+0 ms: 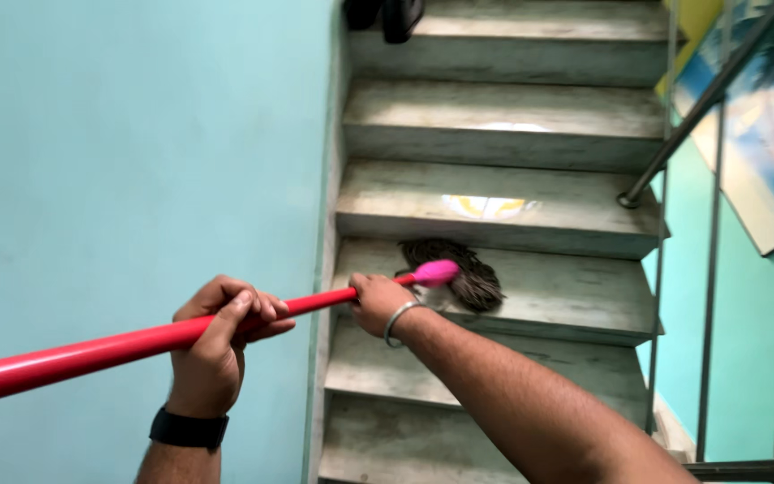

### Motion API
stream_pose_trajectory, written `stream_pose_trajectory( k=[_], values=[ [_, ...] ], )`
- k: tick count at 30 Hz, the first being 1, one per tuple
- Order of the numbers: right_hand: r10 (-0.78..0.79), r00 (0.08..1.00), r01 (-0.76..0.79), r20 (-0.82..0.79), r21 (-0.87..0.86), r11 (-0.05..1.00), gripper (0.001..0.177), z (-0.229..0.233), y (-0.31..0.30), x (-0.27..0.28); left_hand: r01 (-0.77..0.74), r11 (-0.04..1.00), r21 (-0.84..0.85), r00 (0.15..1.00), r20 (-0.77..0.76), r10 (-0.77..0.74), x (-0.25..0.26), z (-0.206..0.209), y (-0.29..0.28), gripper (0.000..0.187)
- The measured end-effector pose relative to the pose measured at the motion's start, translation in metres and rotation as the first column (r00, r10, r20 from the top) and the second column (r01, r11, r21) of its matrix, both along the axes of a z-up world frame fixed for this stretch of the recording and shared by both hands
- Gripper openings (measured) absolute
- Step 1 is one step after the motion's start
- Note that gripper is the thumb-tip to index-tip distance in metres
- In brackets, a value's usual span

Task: The person mops the steps of a staircase using a mop.

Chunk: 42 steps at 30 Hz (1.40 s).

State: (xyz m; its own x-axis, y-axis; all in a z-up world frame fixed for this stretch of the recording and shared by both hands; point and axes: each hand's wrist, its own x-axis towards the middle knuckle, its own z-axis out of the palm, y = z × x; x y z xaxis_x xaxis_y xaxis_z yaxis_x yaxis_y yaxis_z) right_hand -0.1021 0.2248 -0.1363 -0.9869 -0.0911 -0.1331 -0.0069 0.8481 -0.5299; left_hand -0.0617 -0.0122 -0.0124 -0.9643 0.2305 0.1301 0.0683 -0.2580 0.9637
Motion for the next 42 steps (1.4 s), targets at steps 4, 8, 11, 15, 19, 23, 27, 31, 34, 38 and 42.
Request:
stream_pose_trajectory(
  k=[4,8,11,15,19,23,27,31,34,38,42],
  values=[
    [-0.063,0.998,0.064,-0.031,0.039,0.997,0.022,-0.025,0.046,0.025,0.057,0.988,0.146,0.987,0.139,-0.078,-0.006,-0.038,0.025,0.018],
    [-0.133,0.991,0.132,-0.002,0.099,0.986,0.021,-0.052,0.108,0.052,0.131,0.967,0.221,0.959,0.219,-0.180,0.005,-0.071,0.075,0.018],
    [-0.219,0.975,0.222,-0.042,0.078,0.972,0.021,-0.067,0.157,0.073,0.228,0.952,0.205,0.925,0.258,-0.277,0.018,-0.080,0.121,0.020],
    [-0.253,0.955,0.274,-0.153,0.141,0.951,0.021,-0.074,0.200,0.089,0.346,0.919,0.187,0.899,0.215,-0.382,0.029,-0.079,0.171,0.019],
    [-0.467,0.884,0.465,-0.014,0.141,0.874,0.027,-0.059,0.204,0.092,0.370,0.908,0.198,0.889,0.207,-0.408,0.027,-0.071,0.189,0.018],
    [-0.542,0.840,0.532,0.032,0.148,0.833,0.032,-0.045,0.185,0.084,0.384,0.916,0.116,0.891,0.214,-0.400,0.025,-0.056,0.179,0.020],
    [-0.489,0.872,0.480,0.026,0.156,0.863,0.019,-0.044,0.158,0.072,0.302,0.945,0.124,0.926,0.198,-0.322,0.025,-0.040,0.150,0.021],
    [-0.385,0.919,0.392,-0.081,0.115,0.913,0.010,-0.049,0.125,0.058,0.254,0.964,0.083,0.950,0.166,-0.265,0.028,-0.021,0.116,0.023],
    [-0.299,0.938,0.312,-0.176,0.056,0.948,0.008,-0.048,0.096,0.044,0.213,0.976,0.041,0.968,0.124,-0.216,0.033,-0.007,0.090,0.023],
    [-0.232,0.958,0.228,-0.166,-0.045,0.973,0.005,-0.039,0.053,0.022,0.141,0.990,-0.019,0.988,0.073,-0.139,0.042,0.012,0.059,0.025],
    [-0.155,0.972,0.152,-0.179,-0.035,0.988,0.005,-0.028,0.013,0.005,0.013,0.995,-0.095,0.998,0.066,-0.006,0.050,0.030,0.036,0.026]
  ],
)
